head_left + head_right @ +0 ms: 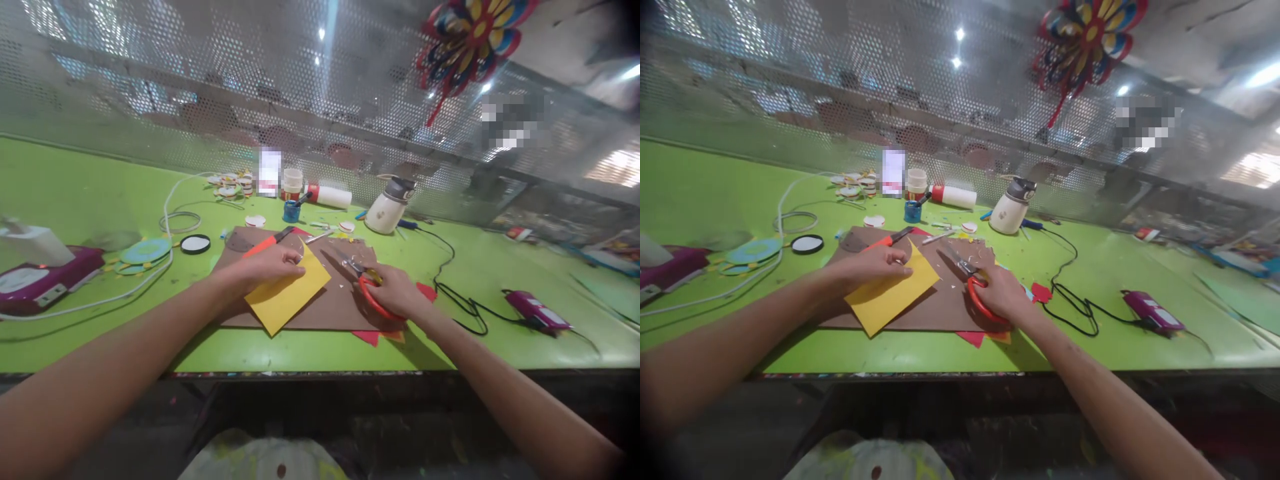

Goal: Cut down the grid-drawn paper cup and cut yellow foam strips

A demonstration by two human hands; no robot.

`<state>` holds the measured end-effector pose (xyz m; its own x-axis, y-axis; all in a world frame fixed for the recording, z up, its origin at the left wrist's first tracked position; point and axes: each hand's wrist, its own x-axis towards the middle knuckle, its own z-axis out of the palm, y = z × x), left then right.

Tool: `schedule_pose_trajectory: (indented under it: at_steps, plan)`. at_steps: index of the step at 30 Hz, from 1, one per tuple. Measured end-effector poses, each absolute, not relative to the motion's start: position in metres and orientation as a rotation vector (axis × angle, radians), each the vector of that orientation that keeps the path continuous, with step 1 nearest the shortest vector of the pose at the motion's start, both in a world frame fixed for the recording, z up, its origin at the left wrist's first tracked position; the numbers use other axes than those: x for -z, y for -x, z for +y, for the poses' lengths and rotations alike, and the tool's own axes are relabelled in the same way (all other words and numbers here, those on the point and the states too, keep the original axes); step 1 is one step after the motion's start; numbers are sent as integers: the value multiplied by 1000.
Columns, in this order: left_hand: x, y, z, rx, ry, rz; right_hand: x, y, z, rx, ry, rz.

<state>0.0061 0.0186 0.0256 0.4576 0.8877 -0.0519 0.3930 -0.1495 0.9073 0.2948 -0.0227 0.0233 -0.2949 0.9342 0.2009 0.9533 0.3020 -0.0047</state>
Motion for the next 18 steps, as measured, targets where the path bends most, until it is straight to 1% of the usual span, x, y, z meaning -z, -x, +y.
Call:
schedule_pose_trajectory:
  at_steps: [3, 8, 10, 12, 15, 18]
  plan:
    - [-26, -7, 15, -626, -1662, 1107, -25, -280, -21, 60, 1790, -2434]
    - [-27, -7, 12, -578, -1520, 1068, -49, -253, -33, -55, 1757, -2342]
    - [-27, -7, 11, -573, -1467, 1025, -55, -241, -30, -215, 1728, -2297]
    - [-28, -7, 11, -589, -1433, 1005, -55, -231, -21, -446, 1712, -2266]
    - [-28, -6, 11, -651, -1406, 1026, -43, -221, -4, -735, 1681, -2135]
    - [-26, -6, 13, -748, -1380, 1064, -29, -219, 11, -914, 1594, -1972]
